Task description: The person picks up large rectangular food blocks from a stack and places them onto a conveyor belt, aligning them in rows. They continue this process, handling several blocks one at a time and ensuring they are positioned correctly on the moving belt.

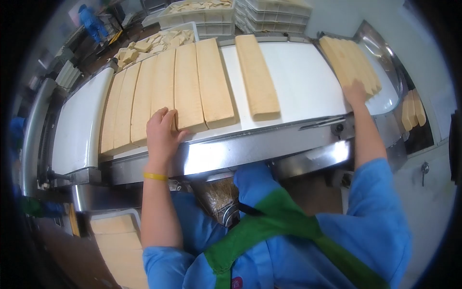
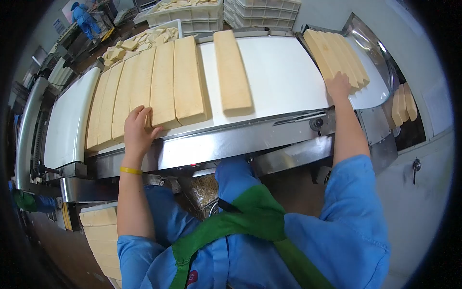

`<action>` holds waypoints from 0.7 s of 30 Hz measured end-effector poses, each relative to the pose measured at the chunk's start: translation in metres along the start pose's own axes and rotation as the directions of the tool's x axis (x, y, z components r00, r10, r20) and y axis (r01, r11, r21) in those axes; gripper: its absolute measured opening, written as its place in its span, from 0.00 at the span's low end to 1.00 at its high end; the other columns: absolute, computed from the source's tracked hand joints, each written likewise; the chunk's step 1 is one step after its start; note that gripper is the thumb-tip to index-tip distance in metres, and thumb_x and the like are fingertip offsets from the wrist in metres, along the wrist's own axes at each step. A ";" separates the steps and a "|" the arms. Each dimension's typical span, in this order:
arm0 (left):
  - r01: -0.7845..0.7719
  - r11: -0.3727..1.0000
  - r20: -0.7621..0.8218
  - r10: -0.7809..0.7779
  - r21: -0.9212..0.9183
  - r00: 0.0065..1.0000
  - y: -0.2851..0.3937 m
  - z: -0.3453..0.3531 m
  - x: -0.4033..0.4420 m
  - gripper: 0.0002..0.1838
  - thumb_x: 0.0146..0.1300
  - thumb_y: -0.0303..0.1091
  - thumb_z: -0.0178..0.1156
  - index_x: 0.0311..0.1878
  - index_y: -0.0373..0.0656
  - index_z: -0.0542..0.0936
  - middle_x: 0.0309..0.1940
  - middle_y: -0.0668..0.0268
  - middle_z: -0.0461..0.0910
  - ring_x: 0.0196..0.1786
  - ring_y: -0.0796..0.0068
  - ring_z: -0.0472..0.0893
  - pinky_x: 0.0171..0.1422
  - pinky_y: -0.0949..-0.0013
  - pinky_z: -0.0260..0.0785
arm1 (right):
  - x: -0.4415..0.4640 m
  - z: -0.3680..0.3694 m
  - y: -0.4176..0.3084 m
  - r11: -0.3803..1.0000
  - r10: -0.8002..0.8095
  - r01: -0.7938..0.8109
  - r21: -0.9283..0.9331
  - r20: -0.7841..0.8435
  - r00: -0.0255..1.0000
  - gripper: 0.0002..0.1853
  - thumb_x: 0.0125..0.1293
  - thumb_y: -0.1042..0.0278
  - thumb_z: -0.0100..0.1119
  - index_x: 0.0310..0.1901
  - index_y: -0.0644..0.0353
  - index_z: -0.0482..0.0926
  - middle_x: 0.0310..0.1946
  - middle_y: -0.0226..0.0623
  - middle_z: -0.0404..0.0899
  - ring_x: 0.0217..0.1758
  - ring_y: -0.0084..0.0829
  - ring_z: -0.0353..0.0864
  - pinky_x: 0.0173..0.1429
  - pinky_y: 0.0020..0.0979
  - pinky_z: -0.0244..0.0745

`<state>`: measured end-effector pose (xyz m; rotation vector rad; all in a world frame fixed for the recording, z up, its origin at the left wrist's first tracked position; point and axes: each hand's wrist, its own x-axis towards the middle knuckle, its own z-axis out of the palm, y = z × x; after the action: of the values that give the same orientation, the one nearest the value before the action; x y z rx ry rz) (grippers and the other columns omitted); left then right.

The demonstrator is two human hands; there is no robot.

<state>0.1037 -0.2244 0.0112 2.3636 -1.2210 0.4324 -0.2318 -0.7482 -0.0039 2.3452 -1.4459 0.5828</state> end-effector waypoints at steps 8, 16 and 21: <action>-0.035 0.998 0.034 0.037 -0.058 0.999 0.010 -0.001 0.008 0.33 0.41 0.37 0.76 0.54 0.41 0.77 0.57 0.53 0.73 0.59 0.52 0.71 0.64 0.56 0.64 | -0.032 -0.026 -0.055 0.862 0.159 -0.248 0.441 0.229 0.960 0.26 0.56 0.53 0.58 0.46 0.70 0.77 0.43 0.57 0.80 0.43 0.50 0.80 0.48 0.47 0.75; -0.151 0.982 0.071 0.159 -0.115 0.985 0.032 0.003 0.017 0.32 0.43 0.36 0.75 0.55 0.41 0.76 0.58 0.54 0.72 0.59 0.51 0.70 0.65 0.56 0.63 | 0.004 -0.003 0.024 0.987 0.141 -0.131 0.094 -0.116 0.983 0.28 0.55 0.46 0.59 0.38 0.71 0.81 0.42 0.57 0.80 0.49 0.49 0.79 0.50 0.45 0.75; -0.146 0.984 0.046 0.151 -0.103 0.987 0.025 0.005 0.014 0.31 0.46 0.37 0.73 0.55 0.41 0.75 0.58 0.53 0.72 0.60 0.51 0.70 0.65 0.56 0.63 | -0.001 -0.037 0.009 0.950 0.255 -0.294 0.100 0.291 0.922 0.35 0.54 0.42 0.59 0.49 0.70 0.77 0.52 0.58 0.75 0.58 0.53 0.74 0.63 0.41 0.68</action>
<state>0.0913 -0.2497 0.0193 2.2222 -1.4167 0.3492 -0.2464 -0.7340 0.0277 2.4242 -1.9421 0.4545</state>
